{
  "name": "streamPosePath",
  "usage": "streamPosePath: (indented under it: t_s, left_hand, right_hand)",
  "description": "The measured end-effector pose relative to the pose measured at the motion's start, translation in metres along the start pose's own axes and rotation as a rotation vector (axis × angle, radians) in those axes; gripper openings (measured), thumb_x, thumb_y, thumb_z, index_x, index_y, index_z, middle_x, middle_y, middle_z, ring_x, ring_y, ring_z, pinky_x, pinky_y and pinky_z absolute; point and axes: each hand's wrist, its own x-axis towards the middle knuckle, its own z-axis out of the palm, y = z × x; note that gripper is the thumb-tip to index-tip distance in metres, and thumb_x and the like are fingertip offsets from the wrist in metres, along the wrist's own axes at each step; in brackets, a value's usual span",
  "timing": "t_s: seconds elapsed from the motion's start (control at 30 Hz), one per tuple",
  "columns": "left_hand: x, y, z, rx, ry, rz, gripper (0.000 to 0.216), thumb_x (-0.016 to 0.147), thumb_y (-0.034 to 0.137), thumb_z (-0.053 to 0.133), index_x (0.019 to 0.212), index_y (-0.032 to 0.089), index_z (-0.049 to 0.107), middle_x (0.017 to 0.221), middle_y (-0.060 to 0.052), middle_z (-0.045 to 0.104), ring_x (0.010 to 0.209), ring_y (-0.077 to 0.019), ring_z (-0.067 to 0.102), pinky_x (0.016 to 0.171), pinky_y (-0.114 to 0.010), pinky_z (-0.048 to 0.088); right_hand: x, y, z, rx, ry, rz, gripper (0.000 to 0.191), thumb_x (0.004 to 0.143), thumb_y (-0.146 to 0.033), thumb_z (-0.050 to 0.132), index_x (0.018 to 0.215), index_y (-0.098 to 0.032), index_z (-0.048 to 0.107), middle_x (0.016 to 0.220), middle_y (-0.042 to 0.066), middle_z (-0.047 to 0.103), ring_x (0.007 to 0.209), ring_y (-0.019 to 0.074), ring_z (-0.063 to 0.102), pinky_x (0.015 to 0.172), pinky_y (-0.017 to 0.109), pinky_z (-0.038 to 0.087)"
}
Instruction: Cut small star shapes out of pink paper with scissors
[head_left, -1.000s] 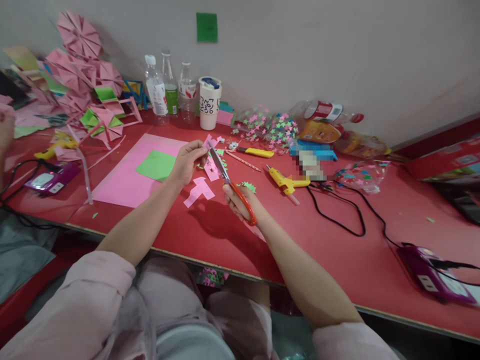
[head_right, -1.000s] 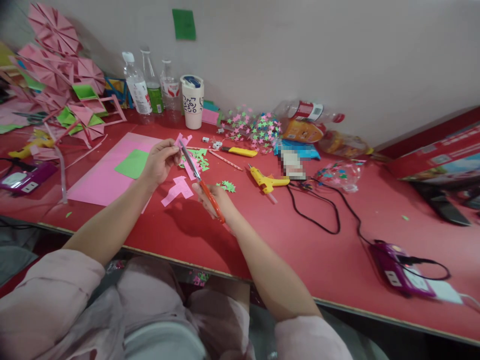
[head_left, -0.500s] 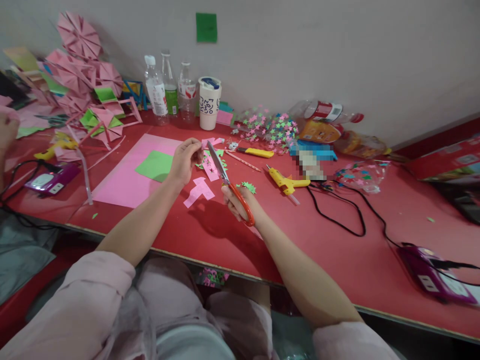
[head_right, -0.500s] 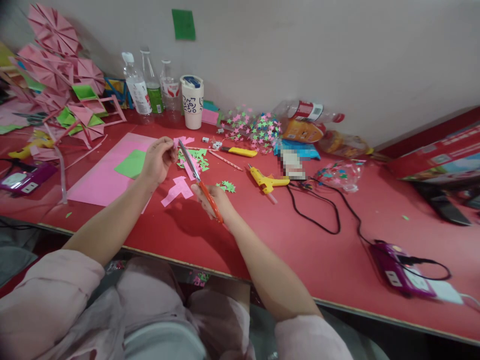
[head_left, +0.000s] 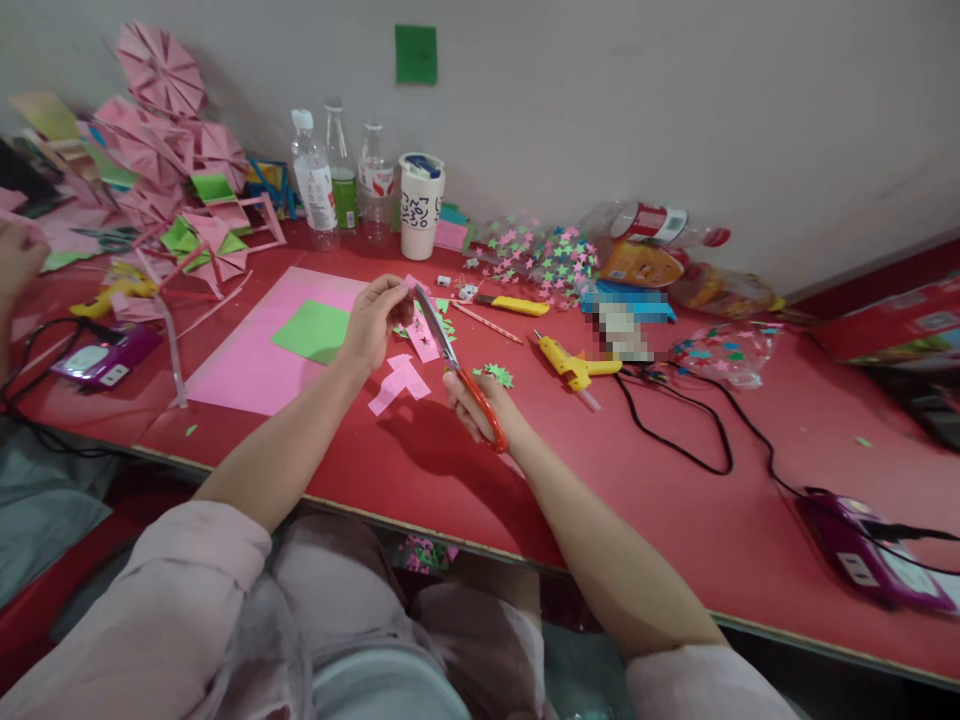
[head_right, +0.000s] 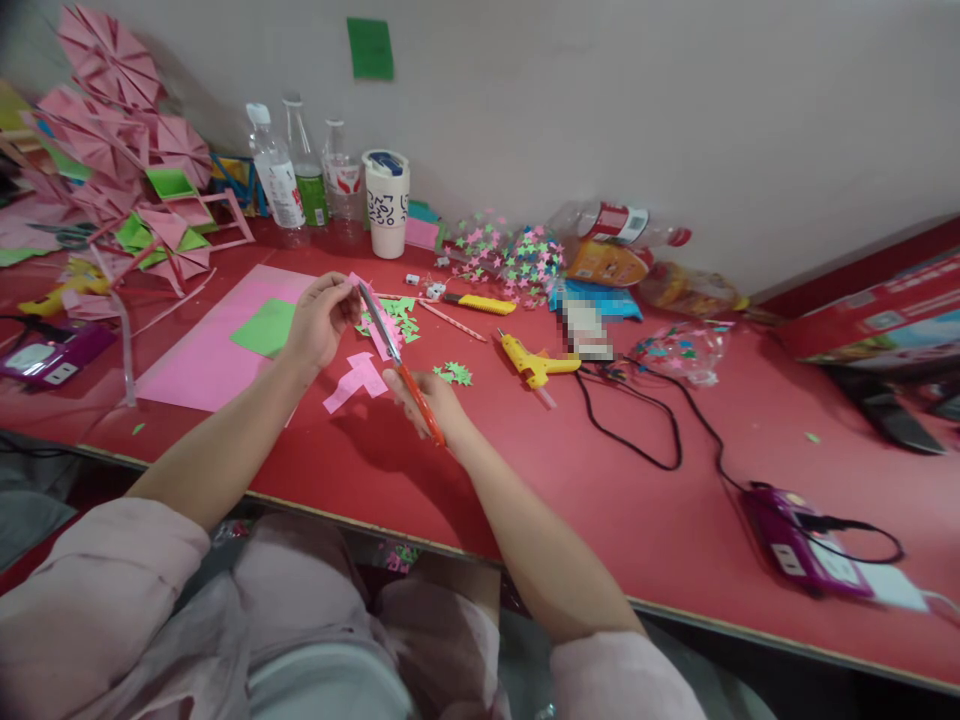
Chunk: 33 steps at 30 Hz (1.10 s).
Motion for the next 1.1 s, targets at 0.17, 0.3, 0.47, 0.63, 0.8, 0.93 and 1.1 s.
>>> streamPosePath:
  t_s: [0.17, 0.3, 0.47, 0.63, 0.8, 0.93, 1.1]
  left_hand:
    - [0.0002, -0.0001, -0.0003, 0.054, 0.004, 0.005, 0.015, 0.079, 0.019, 0.054, 0.064, 0.018, 0.051, 0.05, 0.006, 0.051, 0.045, -0.0031, 0.046, 0.047, -0.017, 0.037]
    - [-0.0003, 0.0009, 0.0002, 0.068, 0.006, 0.005, 0.016, 0.079, 0.02, 0.054, 0.064, 0.018, 0.05, 0.05, 0.006, 0.05, 0.045, -0.003, 0.046, 0.047, -0.017, 0.036]
    - [-0.0006, 0.0008, 0.0007, 0.058, 0.014, -0.006, 0.014, 0.079, 0.018, 0.053, 0.065, 0.018, 0.052, 0.051, 0.006, 0.053, 0.046, -0.0034, 0.048, 0.048, -0.017, 0.037]
    - [-0.0012, -0.0006, 0.0014, 0.009, 0.015, -0.008, 0.014, 0.079, 0.016, 0.053, 0.066, 0.018, 0.053, 0.051, 0.005, 0.054, 0.045, -0.0037, 0.049, 0.047, -0.017, 0.038]
    - [-0.0025, -0.0007, 0.0034, -0.002, 0.004, -0.024, 0.012, 0.079, 0.016, 0.054, 0.067, 0.017, 0.055, 0.054, 0.005, 0.056, 0.047, -0.0038, 0.052, 0.048, -0.017, 0.04]
    - [-0.003, -0.0015, 0.0047, -0.017, 0.011, -0.052, 0.012, 0.079, 0.018, 0.056, 0.067, 0.017, 0.054, 0.057, 0.004, 0.058, 0.049, -0.0037, 0.054, 0.05, -0.017, 0.042]
    - [-0.0031, -0.003, 0.0056, -0.014, 0.021, -0.089, 0.012, 0.078, 0.023, 0.059, 0.068, 0.018, 0.053, 0.058, 0.005, 0.058, 0.051, -0.0039, 0.055, 0.052, -0.018, 0.045]
  right_hand:
    - [-0.0016, -0.0018, -0.0007, -0.03, -0.028, -0.017, 0.043, 0.085, -0.058, 0.044, 0.065, -0.019, 0.045, 0.035, -0.009, 0.035, 0.028, 0.0072, 0.034, 0.035, 0.021, 0.031]
    - [-0.0023, -0.0026, -0.001, -0.037, -0.027, -0.013, 0.043, 0.085, -0.057, 0.044, 0.067, -0.019, 0.045, 0.036, -0.008, 0.036, 0.028, 0.0072, 0.034, 0.035, 0.021, 0.031]
    - [-0.0025, -0.0051, -0.0028, -0.072, -0.03, 0.007, 0.041, 0.085, -0.056, 0.045, 0.066, -0.019, 0.046, 0.034, -0.009, 0.036, 0.028, 0.007, 0.034, 0.036, 0.021, 0.032]
    - [-0.0018, -0.0058, -0.0027, -0.073, -0.023, 0.013, 0.042, 0.084, -0.056, 0.047, 0.066, -0.019, 0.045, 0.035, -0.008, 0.036, 0.028, 0.0069, 0.033, 0.035, 0.021, 0.031]
    - [-0.0008, -0.0012, -0.0014, -0.049, -0.007, -0.022, 0.041, 0.084, -0.056, 0.047, 0.066, -0.019, 0.046, 0.037, -0.008, 0.037, 0.029, 0.0068, 0.034, 0.034, 0.021, 0.031]
    - [-0.0013, 0.0008, -0.0011, -0.026, -0.017, -0.024, 0.042, 0.085, -0.057, 0.046, 0.067, -0.019, 0.045, 0.036, -0.009, 0.036, 0.028, 0.0067, 0.033, 0.034, 0.02, 0.03]
    - [-0.002, -0.0014, -0.0006, -0.014, -0.022, -0.017, 0.043, 0.086, -0.057, 0.044, 0.066, -0.019, 0.044, 0.033, -0.009, 0.035, 0.028, 0.0066, 0.033, 0.033, 0.02, 0.03]
